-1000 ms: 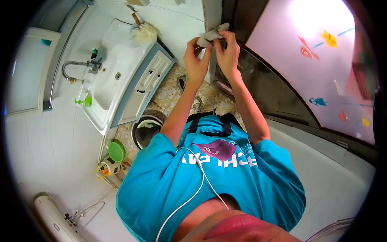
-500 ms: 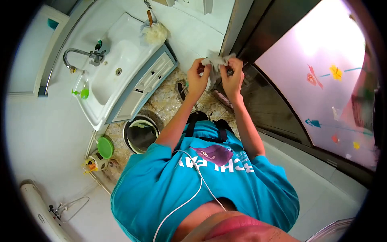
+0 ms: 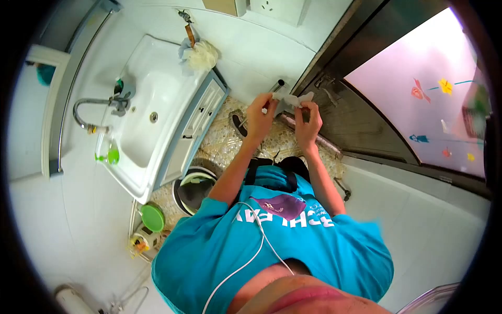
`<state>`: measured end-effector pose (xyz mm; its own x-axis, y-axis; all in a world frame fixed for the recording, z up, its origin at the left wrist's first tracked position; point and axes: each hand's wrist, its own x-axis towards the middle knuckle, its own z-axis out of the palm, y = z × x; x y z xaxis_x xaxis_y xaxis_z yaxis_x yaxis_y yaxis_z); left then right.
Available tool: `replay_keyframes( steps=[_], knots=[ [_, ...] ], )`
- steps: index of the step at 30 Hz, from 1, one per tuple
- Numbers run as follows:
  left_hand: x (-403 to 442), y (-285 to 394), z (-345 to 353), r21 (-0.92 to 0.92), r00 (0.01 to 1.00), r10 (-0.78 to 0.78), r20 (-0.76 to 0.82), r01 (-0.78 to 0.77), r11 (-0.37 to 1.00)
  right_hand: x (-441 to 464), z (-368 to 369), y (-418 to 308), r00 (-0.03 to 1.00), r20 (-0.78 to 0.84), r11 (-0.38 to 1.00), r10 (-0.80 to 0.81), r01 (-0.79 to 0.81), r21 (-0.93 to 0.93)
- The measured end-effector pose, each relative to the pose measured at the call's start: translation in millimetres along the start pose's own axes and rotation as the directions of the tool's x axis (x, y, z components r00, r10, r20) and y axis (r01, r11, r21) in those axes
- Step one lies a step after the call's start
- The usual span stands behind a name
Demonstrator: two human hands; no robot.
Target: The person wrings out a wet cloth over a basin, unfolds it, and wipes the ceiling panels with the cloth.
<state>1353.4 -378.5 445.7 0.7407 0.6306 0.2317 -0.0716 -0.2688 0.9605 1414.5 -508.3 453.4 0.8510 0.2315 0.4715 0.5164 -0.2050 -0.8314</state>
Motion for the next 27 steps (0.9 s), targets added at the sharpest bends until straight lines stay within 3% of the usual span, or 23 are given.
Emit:
replay_keyframes(
  steps=[5, 8, 11, 19, 27],
  knots=[
    [2.5, -7.5, -14.0, -0.070, 0.996, 0.044, 0.078, -0.039, 0.997, -22.7, 12.4, -12.6, 0.995, -0.074, 0.997, 0.061, -0.064, -0.044],
    [-0.3, -5.9, -20.7, -0.072, 0.986, -0.032, 0.162, 0.044, 0.996, -33.7, 14.9, -19.6, 0.990, -0.106, 0.993, 0.088, -0.095, -0.066],
    [-14.8, 10.5, -22.9, -0.189, 0.966, -0.133, 0.220, 0.176, 0.966, -46.8, 8.5, -25.4, 0.985, -0.129, 0.989, 0.113, -0.124, -0.082],
    [-58.8, 15.7, 20.8, -0.181, 0.909, -0.011, 0.417, 0.095, 0.979, -95.6, -48.7, -28.3, 0.911, -0.376, 0.977, 0.169, -0.205, -0.058],
    [-185.9, 40.8, 112.8, -0.186, 0.681, 0.053, 0.730, 0.124, 0.975, -211.0, -186.2, -30.5, 0.762, -0.613, 0.919, 0.209, -0.367, -0.142]
  ],
)
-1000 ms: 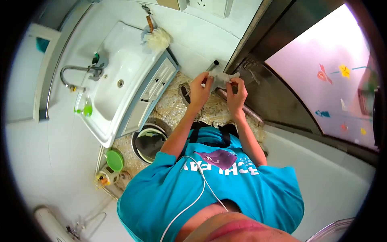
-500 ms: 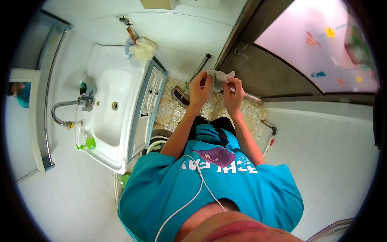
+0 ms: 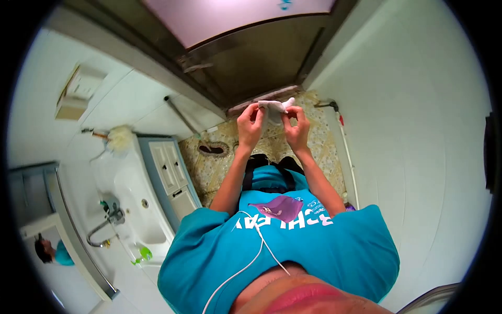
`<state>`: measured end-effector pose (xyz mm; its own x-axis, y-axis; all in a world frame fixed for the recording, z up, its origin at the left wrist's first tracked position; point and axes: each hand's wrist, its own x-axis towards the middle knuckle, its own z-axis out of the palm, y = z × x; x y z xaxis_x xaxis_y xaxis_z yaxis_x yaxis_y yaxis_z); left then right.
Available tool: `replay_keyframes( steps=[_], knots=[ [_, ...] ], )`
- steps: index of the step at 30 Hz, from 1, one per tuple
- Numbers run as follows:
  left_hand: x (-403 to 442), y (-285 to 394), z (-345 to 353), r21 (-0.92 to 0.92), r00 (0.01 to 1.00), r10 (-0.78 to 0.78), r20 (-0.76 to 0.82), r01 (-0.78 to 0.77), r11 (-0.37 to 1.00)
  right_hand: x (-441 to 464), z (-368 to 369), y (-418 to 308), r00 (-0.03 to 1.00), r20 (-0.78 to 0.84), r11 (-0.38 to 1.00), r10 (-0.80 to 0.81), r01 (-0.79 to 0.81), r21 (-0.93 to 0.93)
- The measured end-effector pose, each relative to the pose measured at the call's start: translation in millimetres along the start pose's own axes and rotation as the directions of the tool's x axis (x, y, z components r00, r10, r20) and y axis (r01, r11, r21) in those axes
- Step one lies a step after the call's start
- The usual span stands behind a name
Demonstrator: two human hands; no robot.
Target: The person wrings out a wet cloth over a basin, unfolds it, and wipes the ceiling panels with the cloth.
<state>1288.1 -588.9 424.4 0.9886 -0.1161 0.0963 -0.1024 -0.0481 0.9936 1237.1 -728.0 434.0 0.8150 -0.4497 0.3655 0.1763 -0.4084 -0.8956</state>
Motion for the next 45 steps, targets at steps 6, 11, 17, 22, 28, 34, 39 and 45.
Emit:
replay_keyframes(
  steps=[6, 11, 17, 22, 28, 34, 39, 45],
  knots=[
    [-23.1, 13.9, 107.9, -0.034, 0.979, -0.020, 0.204, 0.027, 0.999, -7.0, -106.0, 31.4, 0.984, -0.175, 0.995, 0.027, -0.043, -0.090],
    [-28.6, 26.2, 167.7, -0.019, 0.948, 0.002, 0.318, 0.005, 1.000, -3.8, -160.6, 46.4, 0.959, -0.280, 0.991, 0.046, -0.079, -0.108],
    [-12.5, 33.3, 215.7, 0.050, 0.909, 0.082, 0.409, -0.112, 0.992, 13.3, -191.0, 70.6, 0.918, -0.391, 0.986, 0.070, -0.124, -0.115],
    [25.7, 25.0, 245.4, 0.104, 0.904, 0.102, 0.415, -0.159, 0.982, 65.9, -201.9, 93.5, 0.919, -0.393, 0.987, -0.017, -0.046, -0.152],
    [94.4, 28.7, 279.1, 0.024, 0.901, 0.113, 0.419, -0.136, 0.990, 136.5, -205.8, 110.5, 0.942, -0.334, 0.969, -0.012, -0.071, -0.236],
    [148.4, 41.9, 307.8, 0.123, 0.899, 0.150, 0.412, -0.218, 0.968, 197.5, -205.4, 119.2, 0.938, -0.347, 0.974, -0.027, -0.053, -0.219],
    [183.5, 54.6, 329.7, 0.116, 0.891, 0.261, 0.372, -0.324, 0.939, 243.4, -216.2, 127.1, 0.936, -0.348, 0.980, -0.058, -0.012, -0.197],
    [212.8, 104.5, 364.8, 0.134, 0.898, 0.375, 0.230, -0.410, 0.902, 313.6, -241.5, 122.1, 0.935, -0.301, 0.980, -0.189, 0.158, -0.124]
  ],
)
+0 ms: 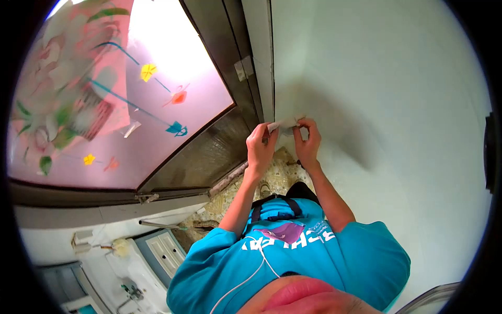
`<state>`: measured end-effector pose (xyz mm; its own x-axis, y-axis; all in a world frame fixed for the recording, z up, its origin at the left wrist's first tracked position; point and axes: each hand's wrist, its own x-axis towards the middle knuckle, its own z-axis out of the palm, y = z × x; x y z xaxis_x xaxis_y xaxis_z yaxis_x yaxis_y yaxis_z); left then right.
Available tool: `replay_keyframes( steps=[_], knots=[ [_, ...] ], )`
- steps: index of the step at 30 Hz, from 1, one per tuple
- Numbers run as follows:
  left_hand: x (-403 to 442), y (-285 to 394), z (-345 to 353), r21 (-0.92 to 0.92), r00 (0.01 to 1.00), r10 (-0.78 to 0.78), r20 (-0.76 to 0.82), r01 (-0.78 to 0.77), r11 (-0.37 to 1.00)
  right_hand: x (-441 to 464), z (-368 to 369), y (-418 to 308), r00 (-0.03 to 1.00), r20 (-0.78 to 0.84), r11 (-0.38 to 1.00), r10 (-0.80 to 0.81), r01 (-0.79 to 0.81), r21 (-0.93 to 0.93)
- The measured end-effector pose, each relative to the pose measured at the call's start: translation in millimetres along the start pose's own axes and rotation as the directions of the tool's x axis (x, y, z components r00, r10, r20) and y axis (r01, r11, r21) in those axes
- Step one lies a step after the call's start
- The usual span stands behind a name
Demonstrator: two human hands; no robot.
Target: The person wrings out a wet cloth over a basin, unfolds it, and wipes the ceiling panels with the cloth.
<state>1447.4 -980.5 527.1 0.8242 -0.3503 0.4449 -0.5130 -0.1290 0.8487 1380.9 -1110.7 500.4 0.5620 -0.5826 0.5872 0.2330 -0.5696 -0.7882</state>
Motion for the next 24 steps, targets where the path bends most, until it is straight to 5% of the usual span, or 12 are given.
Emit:
replay_keyframes(
  steps=[4, 9, 11, 13, 17, 18, 19, 20, 22, 23, 24],
  knots=[
    [49.8, 23.7, 14.3, 0.084, 0.977, 0.159, -0.143, -0.148, 0.985, 68.6, 9.7, 7.1, 0.994, -0.050, 0.985, -0.092, 0.098, 0.139],
    [116.7, 57.3, 28.2, 0.088, 0.956, 0.123, -0.266, -0.103, 0.991, 147.5, 33.6, -15.7, 0.977, -0.168, 0.925, -0.129, 0.180, 0.334],
    [132.6, 61.0, 40.4, 0.020, 0.874, 0.202, -0.441, -0.215, 0.976, 159.9, 42.9, -14.1, 0.966, -0.231, 0.937, -0.117, 0.184, 0.297],
    [123.7, 51.0, 46.0, 0.093, 0.886, 0.178, -0.429, -0.153, 0.984, 147.8, 50.3, 16.4, 0.948, -0.213, 0.939, -0.238, 0.281, 0.199],
    [114.1, 9.6, 58.4, -0.034, 0.809, 0.217, -0.547, -0.280, 0.960, 119.8, 62.7, 46.0, 0.935, -0.050, 0.931, -0.351, 0.354, 0.088],
    [112.5, 10.7, 57.4, 0.236, 0.710, 0.404, -0.577, -0.328, 0.915, 118.6, 64.8, 47.6, 0.937, -0.025, 0.932, -0.348, 0.349, 0.095],
    [109.5, 11.9, 56.5, 0.490, 0.600, 0.582, -0.548, -0.333, 0.805, 121.9, 63.6, 40.7, 0.933, -0.027, 0.927, -0.359, 0.359, 0.107],
    [100.0, 12.9, 57.2, 0.498, 0.587, 0.588, -0.556, -0.332, 0.801, 125.7, 61.2, 33.8, 0.935, -0.017, 0.929, -0.355, 0.355, 0.106],
    [85.9, 12.3, 56.0, 0.677, 0.686, 0.724, -0.072, -0.499, 0.541, 122.6, 67.8, 36.6, 0.969, -0.029, 0.944, -0.246, 0.246, 0.220],
    [86.9, 11.7, 55.7, 0.676, 0.687, 0.725, -0.053, -0.510, 0.532, 118.5, 75.9, 44.0, 0.990, -0.050, 0.930, -0.136, 0.144, 0.338],
    [83.9, 13.5, 61.3, 0.662, 0.776, 0.628, -0.053, -0.444, 0.604, 118.2, 69.8, 48.3, 0.992, 0.012, 0.957, -0.130, 0.122, 0.264]
  ],
)
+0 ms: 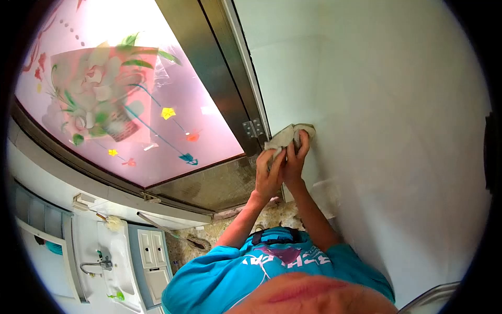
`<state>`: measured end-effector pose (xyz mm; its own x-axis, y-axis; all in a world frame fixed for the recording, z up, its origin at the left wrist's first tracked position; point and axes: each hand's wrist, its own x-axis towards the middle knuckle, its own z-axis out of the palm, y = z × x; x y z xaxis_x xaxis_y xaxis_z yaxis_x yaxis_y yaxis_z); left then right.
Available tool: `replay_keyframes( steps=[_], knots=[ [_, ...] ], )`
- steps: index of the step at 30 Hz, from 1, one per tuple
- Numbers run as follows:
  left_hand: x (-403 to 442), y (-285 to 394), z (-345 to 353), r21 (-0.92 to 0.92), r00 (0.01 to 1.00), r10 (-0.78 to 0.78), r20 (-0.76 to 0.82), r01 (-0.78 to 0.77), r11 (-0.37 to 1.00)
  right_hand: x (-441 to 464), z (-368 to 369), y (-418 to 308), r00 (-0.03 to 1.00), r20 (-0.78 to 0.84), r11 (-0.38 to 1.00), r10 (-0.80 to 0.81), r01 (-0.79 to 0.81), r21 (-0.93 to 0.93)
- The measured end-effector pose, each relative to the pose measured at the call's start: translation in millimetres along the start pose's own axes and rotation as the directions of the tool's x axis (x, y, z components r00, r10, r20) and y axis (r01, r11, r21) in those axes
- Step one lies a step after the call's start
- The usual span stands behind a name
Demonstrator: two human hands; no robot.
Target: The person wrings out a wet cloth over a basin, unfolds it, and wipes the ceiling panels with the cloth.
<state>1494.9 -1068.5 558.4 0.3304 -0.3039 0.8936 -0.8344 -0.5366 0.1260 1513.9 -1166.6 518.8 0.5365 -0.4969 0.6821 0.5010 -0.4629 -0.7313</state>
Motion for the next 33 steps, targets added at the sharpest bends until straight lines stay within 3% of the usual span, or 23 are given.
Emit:
replay_keyframes(
  steps=[1, 3, 5, 6, 7, 9, 10, 13, 15, 17, 19, 21, 22, 24, 26, 33],
  knots=[
    [-0.3, 3.7, 4.1, -0.008, 0.992, -0.099, 0.074, 0.100, 0.995, 2.1, -5.1, 3.7, 0.998, 0.062, 0.997, 0.013, -0.008, -0.080],
    [-6.1, -6.1, 12.6, 0.013, 0.995, -0.066, 0.070, 0.066, 0.998, 7.3, -6.1, -1.7, 0.995, 0.083, 0.995, 0.049, -0.042, -0.092],
    [10.9, -7.4, 10.9, 0.024, 0.991, -0.045, 0.123, 0.043, 0.999, 30.2, -10.1, -31.0, 0.916, 0.095, 0.900, 0.390, -0.401, 0.172],
    [19.7, -9.0, 8.1, 0.067, 0.991, -0.016, 0.130, 0.008, 0.998, 28.8, -6.0, -17.9, 0.989, 0.074, 0.975, -0.124, 0.136, -0.177],
    [34.2, -11.0, 3.7, 0.077, 0.993, -0.009, 0.118, 0.000, 0.997, 42.5, -4.2, -23.4, 0.988, 0.071, 0.975, -0.139, 0.150, -0.167],
    [73.6, -13.6, -4.3, 0.164, 0.992, 0.102, 0.079, -0.114, 0.980, 79.6, -5.1, -43.1, 0.906, 0.086, 0.861, -0.414, 0.420, -0.288],
    [92.5, -13.6, -6.6, 0.197, 0.990, 0.102, 0.100, -0.120, 0.973, 96.7, -6.9, -70.3, 0.958, 0.048, 0.943, -0.282, 0.286, -0.168],
    [160.2, 2.8, -33.8, 0.257, 0.990, 0.100, 0.095, -0.122, 0.959, 146.5, -8.5, -112.7, 0.961, 0.049, 0.946, -0.274, 0.278, -0.165],
    [194.2, 5.4, -44.1, 0.334, 0.989, 0.141, -0.040, -0.120, 0.935, 177.5, -9.8, -138.1, 0.888, 0.094, 0.827, -0.451, 0.455, -0.331],
    [204.8, 5.9, -49.5, 0.343, 0.989, 0.137, -0.053, -0.111, 0.933, 187.7, -8.7, -146.5, 0.878, 0.097, 0.826, -0.468, 0.474, -0.304],
    [200.9, 4.7, -48.4, 0.345, 0.987, 0.148, -0.061, -0.118, 0.931, 186.2, -6.9, -146.0, 0.872, 0.084, 0.826, -0.483, 0.485, -0.286],
    [172.6, 3.1, -34.9, 0.316, 0.996, 0.085, -0.039, -0.069, 0.946, 162.8, -13.3, -132.5, 0.947, 0.126, 0.923, -0.297, 0.318, -0.215],
    [153.0, 1.2, -29.0, 0.333, 0.996, 0.082, 0.018, -0.083, 0.939, 145.8, -14.3, -109.5, 0.927, 0.151, 0.887, -0.344, 0.373, -0.271],
    [99.6, -11.2, -9.8, 0.263, 0.990, 0.098, 0.103, -0.122, 0.957, 102.0, -12.6, -71.2, 0.965, 0.048, 0.951, -0.256, 0.260, -0.165],
    [66.1, -16.2, -5.3, 0.183, 0.979, 0.084, 0.187, -0.119, 0.976, 77.2, -13.8, -45.9, 0.921, 0.083, 0.887, -0.380, 0.388, -0.249],
    [126.3, -3.9, -31.8, 0.255, 0.993, 0.071, 0.097, -0.094, 0.962, 134.2, -19.9, -99.2, 0.882, 0.113, 0.864, -0.457, 0.470, -0.181]
  ],
)
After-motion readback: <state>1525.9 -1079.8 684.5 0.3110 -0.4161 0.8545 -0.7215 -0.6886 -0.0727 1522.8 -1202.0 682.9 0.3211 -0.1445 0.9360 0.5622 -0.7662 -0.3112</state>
